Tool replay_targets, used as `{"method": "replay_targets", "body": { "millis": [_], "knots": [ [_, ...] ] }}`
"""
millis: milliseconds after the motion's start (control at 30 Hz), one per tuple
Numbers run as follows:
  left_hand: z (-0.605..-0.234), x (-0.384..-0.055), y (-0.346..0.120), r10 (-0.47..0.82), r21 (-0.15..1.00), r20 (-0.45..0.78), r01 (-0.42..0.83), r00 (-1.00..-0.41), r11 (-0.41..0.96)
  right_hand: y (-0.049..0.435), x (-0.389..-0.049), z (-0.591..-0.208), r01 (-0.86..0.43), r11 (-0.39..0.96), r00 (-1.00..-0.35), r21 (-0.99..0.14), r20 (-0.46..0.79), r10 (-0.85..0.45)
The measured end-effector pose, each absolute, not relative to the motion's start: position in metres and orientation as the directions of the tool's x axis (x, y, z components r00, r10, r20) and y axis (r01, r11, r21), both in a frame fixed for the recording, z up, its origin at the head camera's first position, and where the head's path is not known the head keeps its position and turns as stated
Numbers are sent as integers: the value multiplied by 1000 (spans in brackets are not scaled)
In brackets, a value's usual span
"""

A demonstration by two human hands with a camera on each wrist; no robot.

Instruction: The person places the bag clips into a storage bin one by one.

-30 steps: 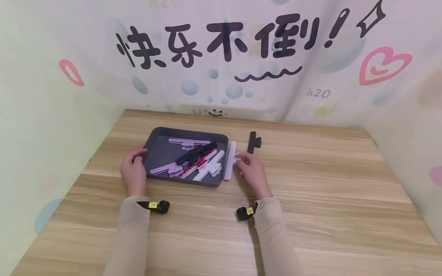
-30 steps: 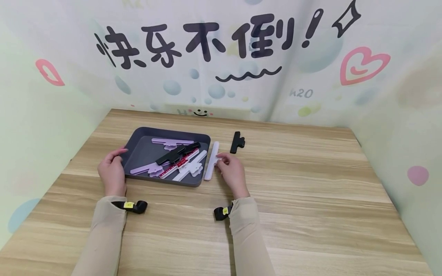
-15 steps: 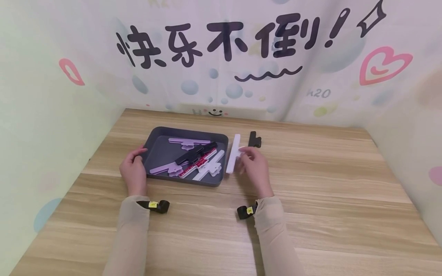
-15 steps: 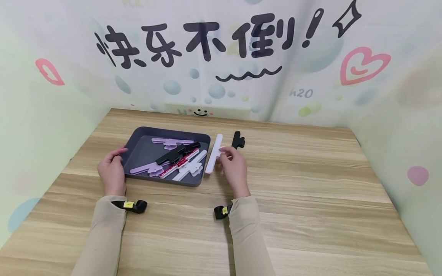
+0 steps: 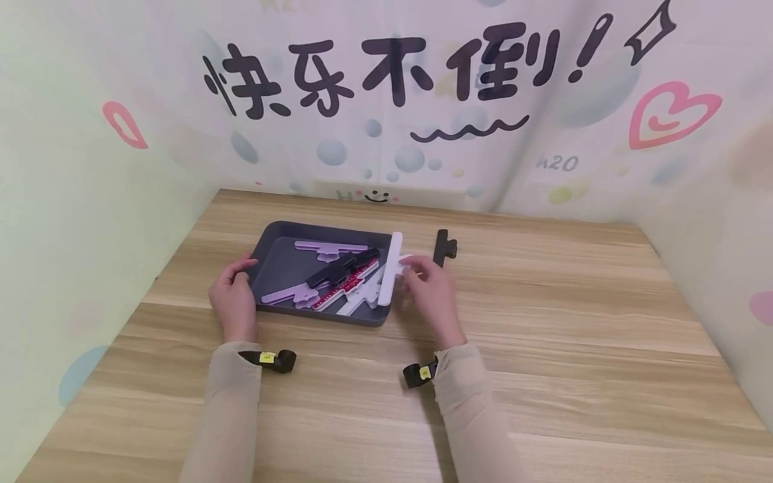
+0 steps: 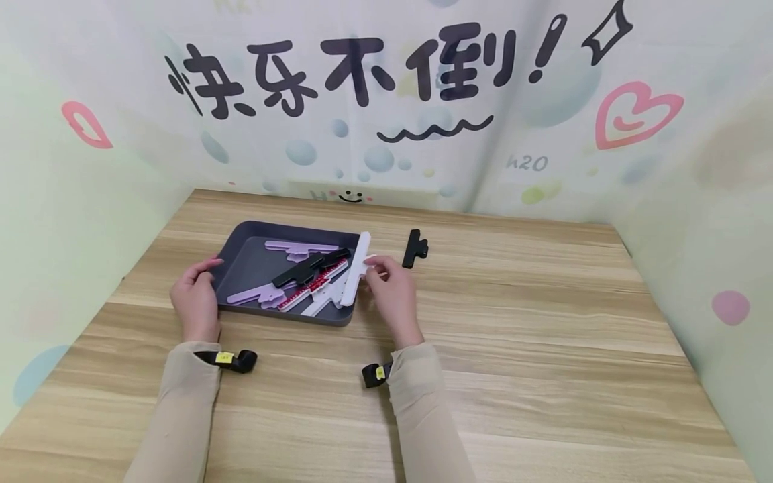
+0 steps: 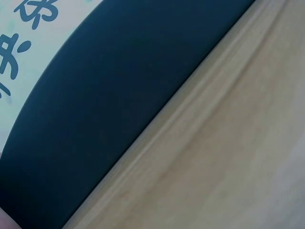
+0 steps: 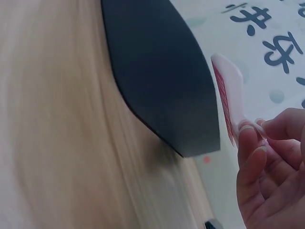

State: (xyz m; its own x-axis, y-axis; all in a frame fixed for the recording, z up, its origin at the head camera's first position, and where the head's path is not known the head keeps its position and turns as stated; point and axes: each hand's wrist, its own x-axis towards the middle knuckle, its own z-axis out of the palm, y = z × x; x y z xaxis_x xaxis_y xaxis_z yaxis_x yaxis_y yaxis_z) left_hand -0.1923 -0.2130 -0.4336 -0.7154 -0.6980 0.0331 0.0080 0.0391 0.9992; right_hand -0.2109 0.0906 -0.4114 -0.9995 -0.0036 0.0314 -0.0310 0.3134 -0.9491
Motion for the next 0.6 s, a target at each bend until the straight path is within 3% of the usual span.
{"method": "replay_targets", "body": {
  "millis": [600],
  "knots": [
    [-432, -192, -213, -699, 999, 26, -4, -715, 42, 68, -204, -418, -79, 342, -996, -936, 59, -71]
  ]
}}
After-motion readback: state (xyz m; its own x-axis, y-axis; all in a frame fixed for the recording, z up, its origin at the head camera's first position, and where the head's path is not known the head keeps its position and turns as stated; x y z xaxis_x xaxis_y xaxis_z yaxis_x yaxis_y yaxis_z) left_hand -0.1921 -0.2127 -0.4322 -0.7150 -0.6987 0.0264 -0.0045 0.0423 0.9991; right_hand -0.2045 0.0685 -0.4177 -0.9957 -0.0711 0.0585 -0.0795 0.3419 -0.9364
